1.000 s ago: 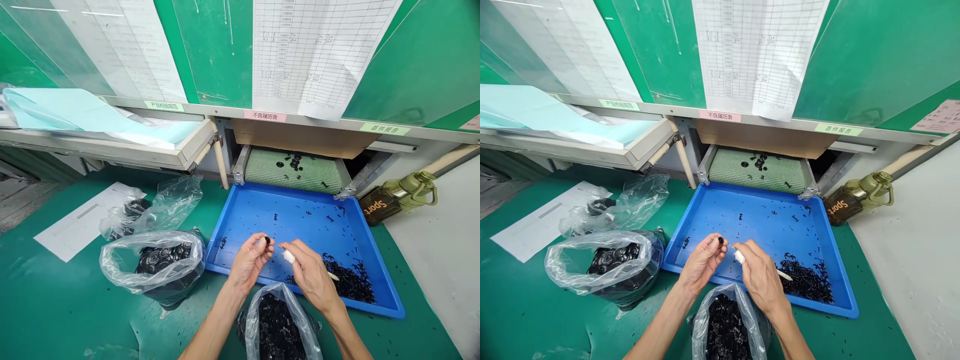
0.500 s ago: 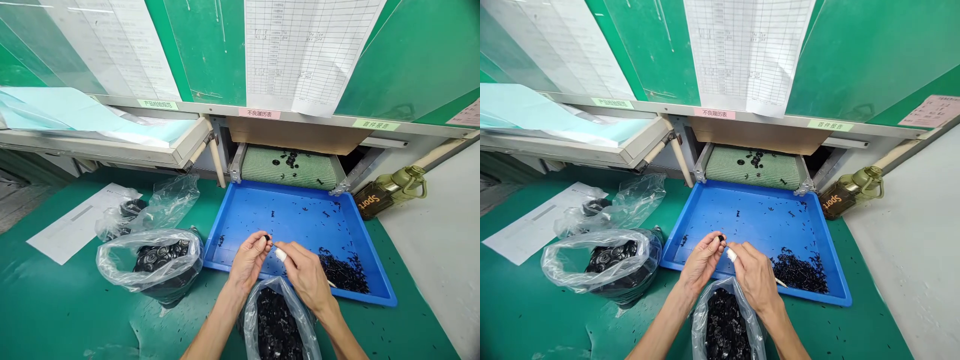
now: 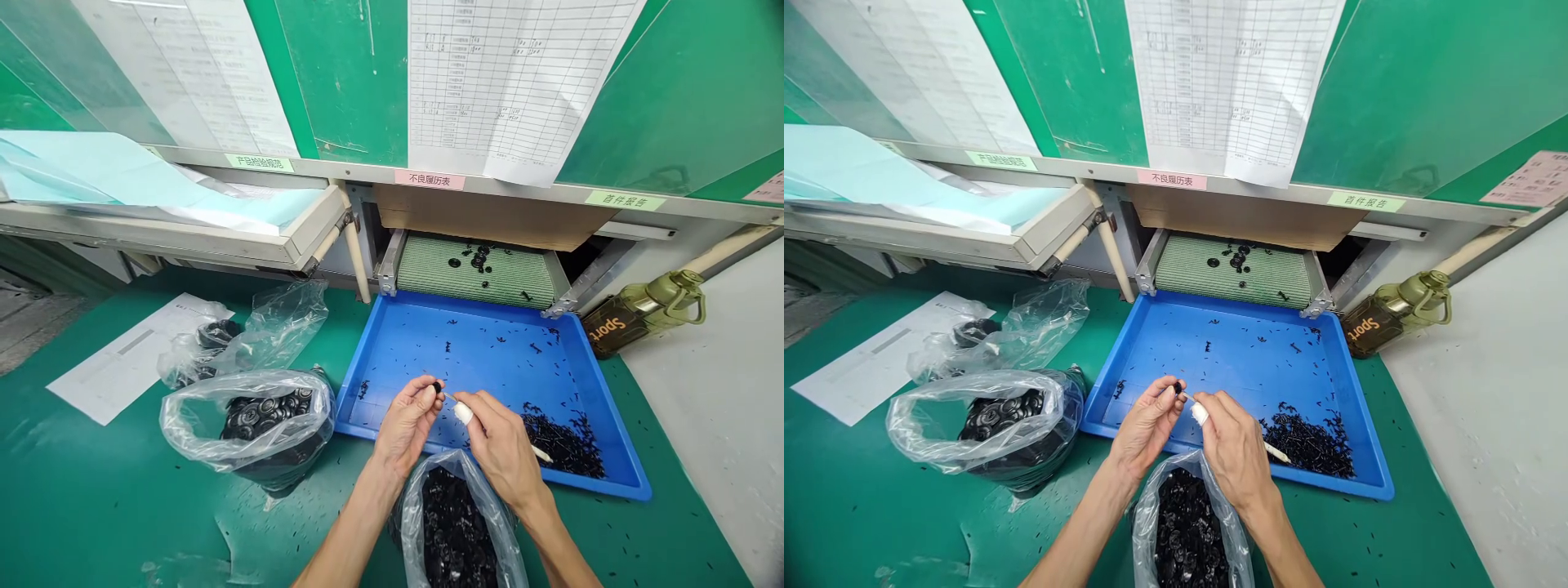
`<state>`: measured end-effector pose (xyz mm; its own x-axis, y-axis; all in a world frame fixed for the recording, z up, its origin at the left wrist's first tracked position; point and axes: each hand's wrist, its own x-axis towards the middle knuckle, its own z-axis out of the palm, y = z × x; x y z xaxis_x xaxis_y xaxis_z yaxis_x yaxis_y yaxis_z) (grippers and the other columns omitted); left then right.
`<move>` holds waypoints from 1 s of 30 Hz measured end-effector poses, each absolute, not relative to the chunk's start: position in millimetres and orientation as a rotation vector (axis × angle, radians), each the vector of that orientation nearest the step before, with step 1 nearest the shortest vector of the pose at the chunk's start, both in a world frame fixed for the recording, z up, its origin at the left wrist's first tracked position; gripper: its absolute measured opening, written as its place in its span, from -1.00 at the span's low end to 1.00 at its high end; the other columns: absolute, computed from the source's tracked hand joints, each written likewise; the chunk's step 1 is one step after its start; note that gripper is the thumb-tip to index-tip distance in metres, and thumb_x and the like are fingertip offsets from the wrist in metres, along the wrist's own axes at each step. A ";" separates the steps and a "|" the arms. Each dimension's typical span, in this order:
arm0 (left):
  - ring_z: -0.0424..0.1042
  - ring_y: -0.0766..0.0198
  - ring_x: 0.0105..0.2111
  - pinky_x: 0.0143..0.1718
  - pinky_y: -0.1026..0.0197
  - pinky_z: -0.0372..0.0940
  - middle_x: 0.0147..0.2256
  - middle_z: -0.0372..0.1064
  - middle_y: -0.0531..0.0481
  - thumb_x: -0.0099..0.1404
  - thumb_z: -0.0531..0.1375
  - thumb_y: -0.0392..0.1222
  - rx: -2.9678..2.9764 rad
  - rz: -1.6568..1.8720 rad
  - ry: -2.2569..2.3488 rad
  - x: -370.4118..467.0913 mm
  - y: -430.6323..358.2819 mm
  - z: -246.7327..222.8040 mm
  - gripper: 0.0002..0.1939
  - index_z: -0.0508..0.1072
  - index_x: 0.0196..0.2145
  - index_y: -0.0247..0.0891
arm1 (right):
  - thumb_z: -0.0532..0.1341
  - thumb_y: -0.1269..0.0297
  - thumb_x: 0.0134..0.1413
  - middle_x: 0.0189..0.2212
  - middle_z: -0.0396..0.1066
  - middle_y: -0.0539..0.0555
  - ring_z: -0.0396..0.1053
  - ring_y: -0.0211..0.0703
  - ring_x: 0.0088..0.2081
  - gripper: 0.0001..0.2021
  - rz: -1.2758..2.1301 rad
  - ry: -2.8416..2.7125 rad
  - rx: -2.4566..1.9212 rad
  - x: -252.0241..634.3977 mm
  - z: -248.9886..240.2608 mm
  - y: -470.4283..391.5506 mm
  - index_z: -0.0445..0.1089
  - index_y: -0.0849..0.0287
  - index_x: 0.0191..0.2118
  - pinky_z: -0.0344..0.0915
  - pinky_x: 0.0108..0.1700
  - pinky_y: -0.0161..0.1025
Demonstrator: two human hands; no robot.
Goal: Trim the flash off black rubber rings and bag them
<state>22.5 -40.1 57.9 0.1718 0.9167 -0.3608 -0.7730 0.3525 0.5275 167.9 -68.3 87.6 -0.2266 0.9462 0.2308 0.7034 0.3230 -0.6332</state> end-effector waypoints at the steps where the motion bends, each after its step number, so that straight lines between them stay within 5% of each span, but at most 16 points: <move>1: 0.42 0.42 -0.41 -0.28 0.38 0.31 -0.35 0.46 -0.03 -0.03 0.37 -0.33 0.254 1.215 0.702 22.4 -40.1 57.9 -0.76 0.45 -0.35 -0.35 | -0.05 0.40 0.21 -0.33 0.36 0.05 0.32 -0.20 -0.33 -0.68 0.532 -2.011 -1.449 166.8 87.6 -68.4 0.34 0.11 -0.02 0.22 -0.28 -0.29; 15: 0.43 0.43 -0.42 -0.27 0.39 0.34 -0.32 0.47 -0.05 0.03 0.34 -0.31 0.295 1.216 0.738 20.6 -41.7 64.1 -0.83 0.40 -0.42 -0.35 | -0.05 0.45 0.16 -0.35 0.35 0.03 0.32 -0.23 -0.37 -0.67 0.527 -1.988 -1.449 161.7 86.2 -67.5 0.35 0.11 -0.06 0.23 -0.30 -0.31; 30: 0.41 0.42 -0.42 -0.28 0.35 0.30 -0.34 0.46 0.00 0.00 0.35 -0.30 0.454 1.323 0.812 22.7 -45.8 60.3 -0.79 0.37 -0.45 -0.30 | -0.03 0.49 0.17 -0.42 0.33 0.07 0.27 -0.16 -0.34 -0.73 0.108 -2.204 -1.492 155.3 87.4 -64.9 0.37 0.19 -0.16 0.18 -0.30 -0.29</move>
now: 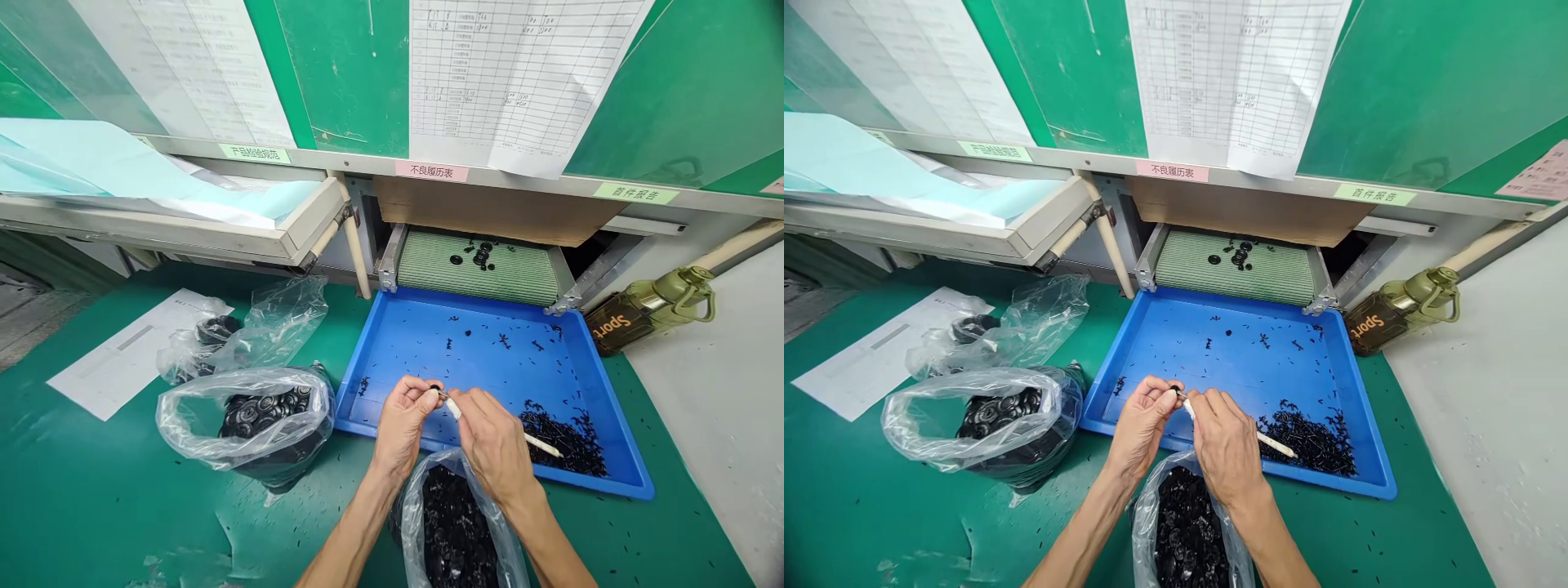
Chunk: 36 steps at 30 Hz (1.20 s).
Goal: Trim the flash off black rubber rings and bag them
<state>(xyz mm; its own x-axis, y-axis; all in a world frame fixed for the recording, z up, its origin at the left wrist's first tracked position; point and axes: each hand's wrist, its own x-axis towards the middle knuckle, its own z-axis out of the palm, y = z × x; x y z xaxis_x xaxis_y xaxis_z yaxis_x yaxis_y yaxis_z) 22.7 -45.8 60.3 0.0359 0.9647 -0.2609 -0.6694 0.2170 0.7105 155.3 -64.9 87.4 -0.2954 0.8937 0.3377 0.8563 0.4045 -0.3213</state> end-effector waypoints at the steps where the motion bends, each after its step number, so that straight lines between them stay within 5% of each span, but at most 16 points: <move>1: 0.41 0.42 -0.41 -0.28 0.35 0.30 -0.35 0.45 0.00 0.00 0.36 -0.29 0.446 1.328 0.812 23.0 -45.8 59.5 -0.79 0.37 -0.45 -0.30 | -0.03 0.50 0.17 -0.41 0.34 0.07 0.27 -0.16 -0.33 -0.73 0.124 -2.217 -1.488 155.4 87.5 -64.5 0.36 0.18 -0.15 0.18 -0.29 -0.28; 7: 0.42 0.41 -0.42 -0.28 0.35 0.30 -0.36 0.46 0.03 -0.04 0.38 -0.29 0.356 1.338 0.821 26.7 -46.9 53.5 -0.69 0.43 -0.30 -0.26 | -0.04 0.49 0.19 -0.41 0.34 0.07 0.26 -0.15 -0.32 -0.74 0.116 -2.227 -1.485 155.0 86.6 -63.8 0.36 0.17 -0.16 0.17 -0.30 -0.27; 22: 0.42 0.39 -0.40 -0.27 0.32 0.29 -0.34 0.50 -0.02 -0.05 0.37 -0.31 0.450 1.351 0.884 27.0 -48.4 47.6 -0.79 0.46 -0.40 -0.30 | -0.04 0.50 0.16 -0.46 0.30 0.04 0.25 -0.19 -0.40 -0.76 0.091 -2.160 -1.592 145.2 80.0 -66.6 0.33 0.15 -0.31 0.10 -0.39 -0.29; 36: 0.45 0.32 -0.38 -0.25 0.27 0.31 -0.33 0.51 -0.07 0.00 0.35 -0.24 0.547 1.372 0.984 36.2 -28.6 32.2 -0.76 0.46 -0.33 -0.32 | -0.06 0.43 0.11 -0.57 0.35 -0.05 0.24 -0.30 -0.56 -0.74 0.750 -1.777 -1.589 149.4 64.0 -39.3 0.37 0.16 -0.30 0.09 -0.46 -0.39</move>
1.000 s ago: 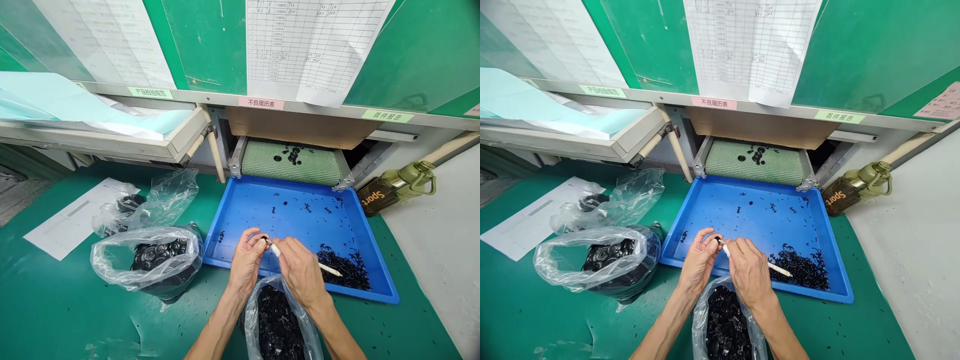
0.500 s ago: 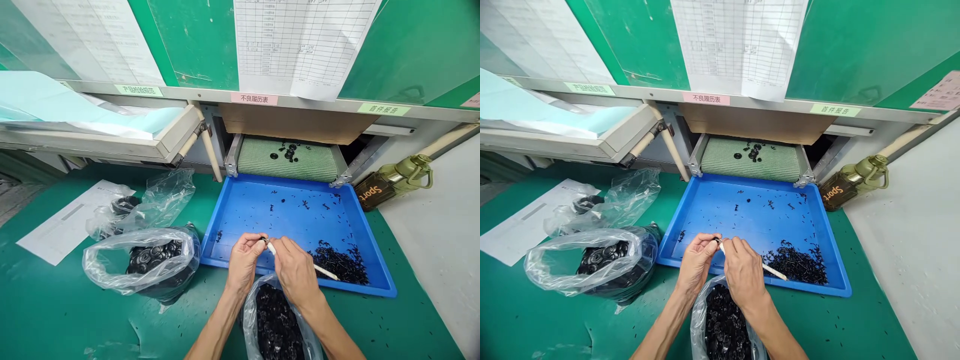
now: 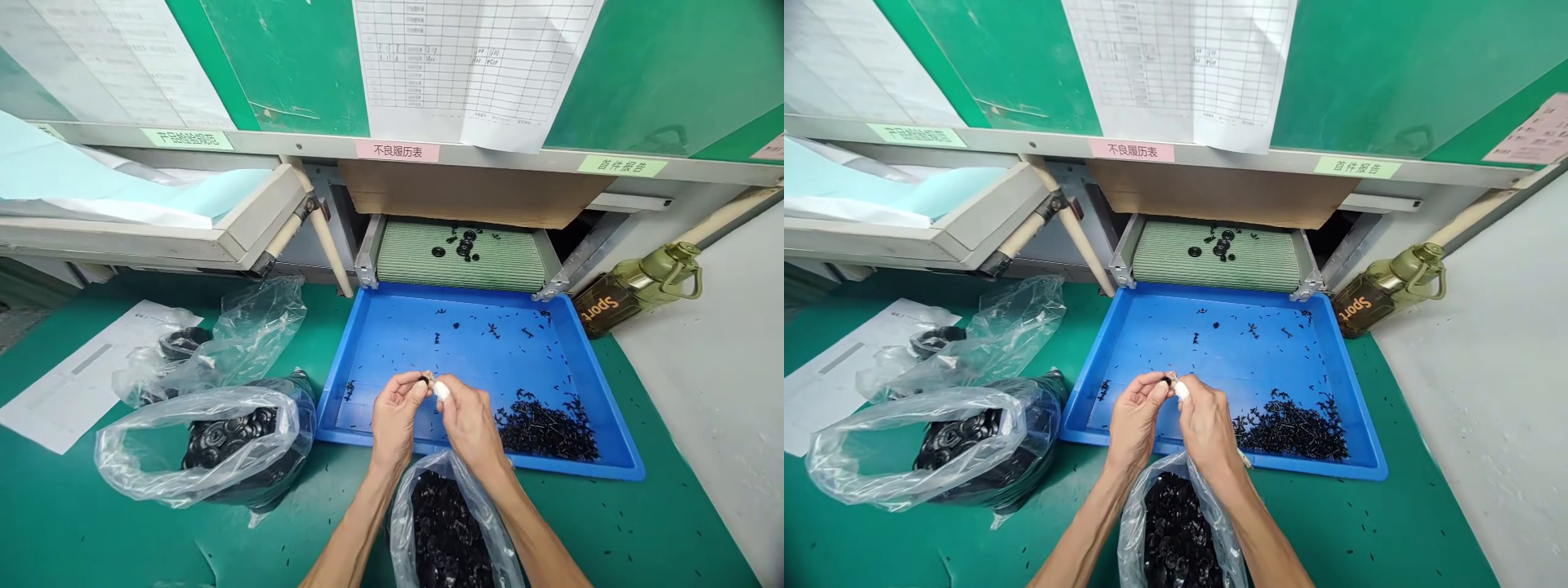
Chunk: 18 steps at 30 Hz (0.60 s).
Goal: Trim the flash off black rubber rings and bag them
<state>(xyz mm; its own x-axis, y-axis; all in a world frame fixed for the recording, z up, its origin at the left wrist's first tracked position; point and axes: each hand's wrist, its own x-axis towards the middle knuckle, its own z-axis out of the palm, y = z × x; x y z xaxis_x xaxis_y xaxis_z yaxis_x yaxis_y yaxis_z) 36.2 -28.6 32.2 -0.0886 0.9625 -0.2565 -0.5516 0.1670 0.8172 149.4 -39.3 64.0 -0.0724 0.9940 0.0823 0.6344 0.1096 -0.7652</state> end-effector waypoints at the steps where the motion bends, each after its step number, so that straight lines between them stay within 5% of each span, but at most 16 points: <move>1: 0.45 0.33 -0.38 -0.25 0.28 0.32 -0.33 0.51 -0.07 0.00 0.35 -0.25 0.536 1.365 0.978 37.1 -27.6 30.9 -0.76 0.46 -0.33 -0.32 | -0.06 0.43 0.10 -0.58 0.35 -0.06 0.24 -0.31 -0.57 -0.74 0.801 -1.765 -1.579 152.2 62.3 -36.4 0.37 0.16 -0.31 0.09 -0.46 -0.39; 10: 0.46 0.31 -0.35 -0.25 0.27 0.31 -0.30 0.49 -0.10 -0.05 0.38 -0.26 0.391 1.210 0.910 29.4 -18.8 17.7 -0.74 0.41 -0.40 -0.32 | -0.03 0.50 0.01 -0.45 0.43 0.06 0.32 -0.21 -0.43 -0.71 0.614 -1.840 -1.900 213.9 22.0 29.5 0.41 0.17 -0.27 0.11 -0.38 -0.34; 18: 0.37 0.40 -0.49 -0.46 0.36 0.25 -0.44 0.40 0.06 -0.02 0.34 -0.22 0.384 1.191 1.022 30.8 -6.8 9.0 -0.76 0.40 -0.37 -0.27 | -0.01 0.53 -0.01 -0.30 0.43 0.18 0.34 -0.20 -0.30 -0.68 0.655 -1.791 -1.931 216.8 -11.6 116.7 0.42 0.34 -0.17 0.15 -0.29 -0.32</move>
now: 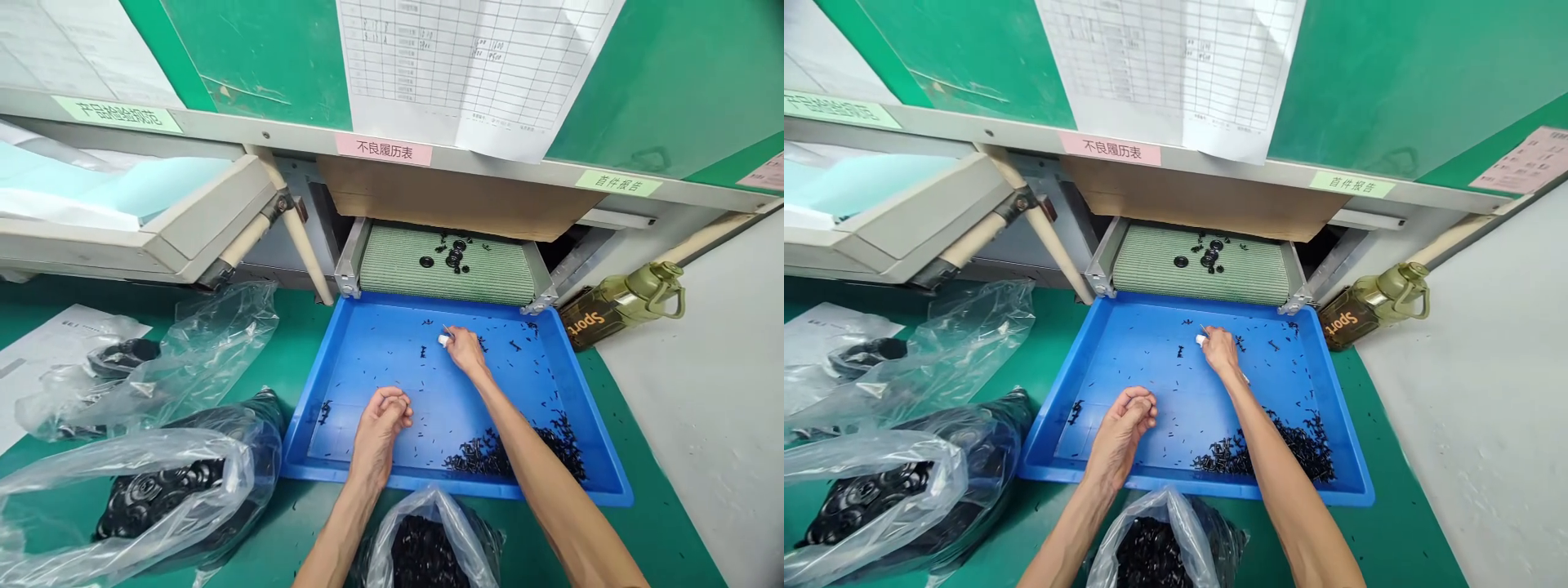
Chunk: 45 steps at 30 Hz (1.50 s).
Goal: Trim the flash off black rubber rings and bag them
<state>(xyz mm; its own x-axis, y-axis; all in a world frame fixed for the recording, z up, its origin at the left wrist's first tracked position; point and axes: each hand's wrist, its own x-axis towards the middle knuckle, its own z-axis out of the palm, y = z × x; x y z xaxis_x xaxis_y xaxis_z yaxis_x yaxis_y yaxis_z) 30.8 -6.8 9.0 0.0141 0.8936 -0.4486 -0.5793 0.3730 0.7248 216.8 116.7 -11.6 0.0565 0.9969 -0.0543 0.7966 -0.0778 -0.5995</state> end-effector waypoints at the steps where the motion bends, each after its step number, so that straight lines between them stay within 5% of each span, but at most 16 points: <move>1: 0.35 0.41 -0.50 -0.47 0.36 0.25 -0.46 0.38 0.06 -0.01 0.34 -0.20 0.389 1.186 1.037 30.8 -6.5 8.4 -0.76 0.42 -0.37 -0.29 | -0.01 0.53 -0.01 -0.32 0.43 0.17 0.35 -0.21 -0.31 -0.68 0.693 -1.795 -1.910 214.0 -11.3 119.7 0.42 0.36 -0.18 0.16 -0.29 -0.32; 11: 0.33 0.37 -0.41 -0.47 0.35 0.18 -0.33 0.37 -0.06 0.10 0.28 -0.10 0.349 1.207 0.838 30.7 -11.6 13.1 -0.71 0.47 -0.25 -0.33 | 0.08 0.36 0.02 -0.37 0.40 -0.01 0.28 -0.32 -0.43 -0.80 1.333 -1.880 -1.317 183.8 47.8 40.6 0.36 0.17 -0.21 0.18 -0.41 -0.39; 16: 0.20 0.44 -0.53 -0.52 0.35 0.08 -0.49 0.31 0.03 0.06 0.31 -0.08 0.446 1.196 0.843 28.2 -16.7 15.2 -0.67 0.49 -0.26 -0.37 | 0.00 0.42 0.05 -0.44 0.33 -0.08 0.15 -0.35 -0.54 -0.80 1.162 -2.092 -1.351 170.8 63.0 12.1 0.28 0.15 -0.21 0.08 -0.45 -0.37; 24: 0.26 0.41 -0.49 -0.51 0.37 0.11 -0.48 0.35 0.01 0.04 0.33 -0.16 0.399 1.237 0.780 23.5 -21.3 22.6 -0.73 0.45 -0.31 -0.34 | -0.11 0.54 0.02 -0.13 0.33 0.11 0.29 -0.18 -0.10 -0.58 0.970 -2.197 -1.271 177.5 65.4 -3.4 0.21 0.13 -0.01 0.22 -0.08 -0.21; 29: 0.33 0.41 -0.44 -0.38 0.34 0.22 -0.42 0.40 -0.03 0.04 0.34 -0.20 0.315 1.258 0.802 22.9 -24.0 24.1 -0.64 0.48 -0.19 -0.37 | -0.10 0.48 0.12 -0.22 0.41 0.14 0.37 -0.16 -0.34 -0.50 0.663 -2.266 -1.511 177.6 66.8 -20.1 0.06 0.11 0.20 0.25 -0.30 -0.26; 36: 0.41 0.34 -0.36 -0.25 0.29 0.26 -0.34 0.47 -0.08 -0.01 0.37 -0.21 0.317 1.298 0.824 25.8 -28.4 27.4 -0.70 0.51 -0.28 -0.34 | -0.06 0.53 0.07 -0.25 0.43 0.09 0.36 -0.18 -0.27 -0.66 0.386 -2.338 -1.556 167.0 65.5 -35.9 0.33 0.12 -0.13 0.19 -0.28 -0.33; 45: 0.44 0.35 -0.36 -0.21 0.28 0.28 -0.33 0.49 -0.07 0.00 0.36 -0.23 0.328 1.303 0.796 27.2 -28.3 30.0 -0.72 0.49 -0.29 -0.34 | -0.06 0.50 0.10 -0.24 0.44 0.08 0.38 -0.19 -0.32 -0.68 0.327 -2.277 -1.659 160.6 64.7 -40.9 0.36 0.11 -0.15 0.17 -0.35 -0.34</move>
<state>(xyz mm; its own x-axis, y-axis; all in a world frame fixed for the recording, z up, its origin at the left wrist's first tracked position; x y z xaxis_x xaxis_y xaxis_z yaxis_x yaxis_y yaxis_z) 27.2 -28.3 30.0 0.0524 0.9403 -0.3363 -0.7283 0.2664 0.6313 160.6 -40.9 64.7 -0.2851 0.9522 0.1099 0.8829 0.3055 -0.3566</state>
